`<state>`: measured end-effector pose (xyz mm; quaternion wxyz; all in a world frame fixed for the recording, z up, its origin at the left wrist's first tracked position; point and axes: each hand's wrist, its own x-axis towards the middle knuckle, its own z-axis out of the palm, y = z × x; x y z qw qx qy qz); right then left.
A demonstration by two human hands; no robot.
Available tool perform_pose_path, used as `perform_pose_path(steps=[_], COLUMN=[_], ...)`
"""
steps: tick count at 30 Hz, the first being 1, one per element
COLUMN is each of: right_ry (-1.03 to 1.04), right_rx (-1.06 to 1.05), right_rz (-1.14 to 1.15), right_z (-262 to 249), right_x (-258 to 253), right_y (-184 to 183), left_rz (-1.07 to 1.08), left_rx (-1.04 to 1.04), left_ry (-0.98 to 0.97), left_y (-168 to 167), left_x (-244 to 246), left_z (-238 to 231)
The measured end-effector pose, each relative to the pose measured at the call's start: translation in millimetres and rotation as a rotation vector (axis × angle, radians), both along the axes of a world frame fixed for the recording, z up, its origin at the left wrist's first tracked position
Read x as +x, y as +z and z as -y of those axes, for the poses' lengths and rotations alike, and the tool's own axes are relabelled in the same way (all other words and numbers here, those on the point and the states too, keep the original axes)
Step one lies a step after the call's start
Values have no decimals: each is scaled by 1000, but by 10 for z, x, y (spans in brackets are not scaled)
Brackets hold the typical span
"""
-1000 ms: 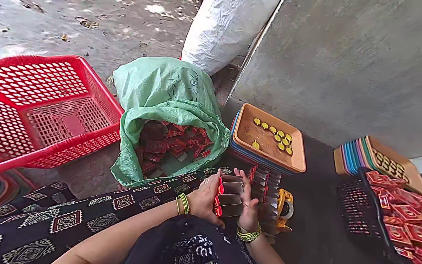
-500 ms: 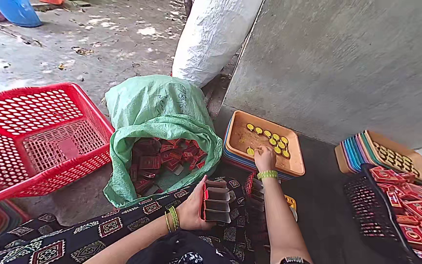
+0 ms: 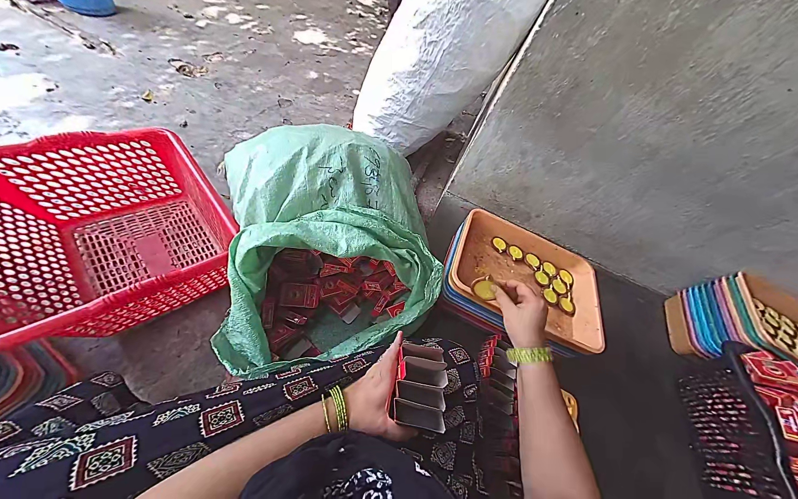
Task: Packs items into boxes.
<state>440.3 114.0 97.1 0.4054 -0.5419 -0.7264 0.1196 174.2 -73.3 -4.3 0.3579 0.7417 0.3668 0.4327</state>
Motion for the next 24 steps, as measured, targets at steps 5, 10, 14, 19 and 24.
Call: perform_pose_path(steps=[5, 10, 14, 19, 24], right_ry=[499, 554, 605, 635, 176], right_rx=[220, 279, 209, 91, 60], right_rz=[-209, -79, 32, 77, 141], right_z=[1077, 1284, 1268, 1138, 90], right_x=[-374, -550, -548, -524, -200], right_y=[304, 235, 269, 296, 356], left_rz=[9, 11, -3, 0, 20], left_rx=[25, 49, 65, 42, 36], left_ry=[-1, 8, 14, 9, 1], left_y=[-9, -21, -1, -4, -35], left_x=[2, 13, 14, 14, 0], left_z=[2, 22, 34, 7, 20])
